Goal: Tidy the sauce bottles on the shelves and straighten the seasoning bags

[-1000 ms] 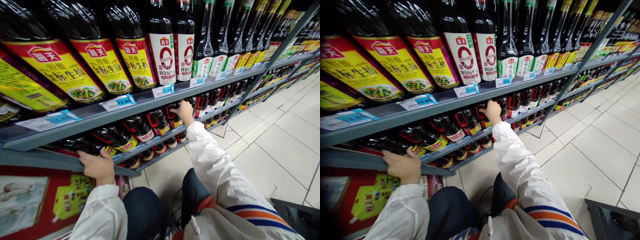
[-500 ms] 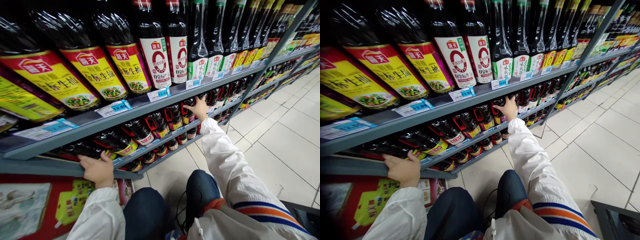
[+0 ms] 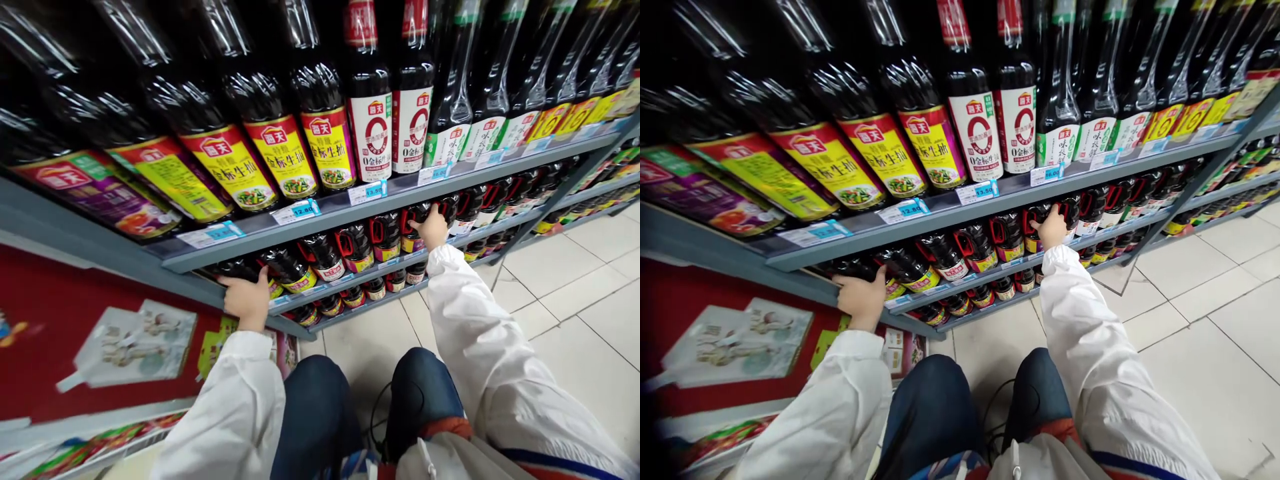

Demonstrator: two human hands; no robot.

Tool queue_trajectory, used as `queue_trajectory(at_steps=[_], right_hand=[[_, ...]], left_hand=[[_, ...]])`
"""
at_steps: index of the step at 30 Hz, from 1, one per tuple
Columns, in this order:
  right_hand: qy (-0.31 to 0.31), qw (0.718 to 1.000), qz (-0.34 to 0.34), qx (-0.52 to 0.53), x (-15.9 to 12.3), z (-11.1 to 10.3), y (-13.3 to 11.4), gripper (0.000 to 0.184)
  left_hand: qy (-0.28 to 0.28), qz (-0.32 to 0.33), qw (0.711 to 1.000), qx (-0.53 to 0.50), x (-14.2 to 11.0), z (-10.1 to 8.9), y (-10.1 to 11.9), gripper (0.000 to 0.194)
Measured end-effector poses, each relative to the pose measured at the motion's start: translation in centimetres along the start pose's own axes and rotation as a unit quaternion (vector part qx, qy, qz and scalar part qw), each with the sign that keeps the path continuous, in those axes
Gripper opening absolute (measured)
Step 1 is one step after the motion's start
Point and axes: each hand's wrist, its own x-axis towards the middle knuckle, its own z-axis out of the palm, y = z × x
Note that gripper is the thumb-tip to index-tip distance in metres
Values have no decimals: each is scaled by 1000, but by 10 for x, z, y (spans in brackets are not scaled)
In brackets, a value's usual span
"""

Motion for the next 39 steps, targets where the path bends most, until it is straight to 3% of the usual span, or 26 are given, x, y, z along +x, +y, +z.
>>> queue_trajectory(at_steps=[5, 11, 19, 29, 39], right_hand=[[-2, 999, 31, -9, -3, -5, -10, 78], [14, 999, 39, -13, -8, -1, -16, 72], [11, 999, 28, -35, -1, 8, -17, 69], [-10, 999, 4, -52, 4, 1, -11, 69], [-20, 999, 2, -49, 8, 0, -5, 77]], left_hand=[[-45, 5, 999, -28, 11, 6, 8, 106], [-45, 9, 999, 28, 4, 7, 13, 115], [-35, 38, 996, 72, 0, -1, 13, 110], [-26, 83, 991, 102, -7, -11, -14, 62], [-81, 66, 991, 85, 1, -19, -11, 64]])
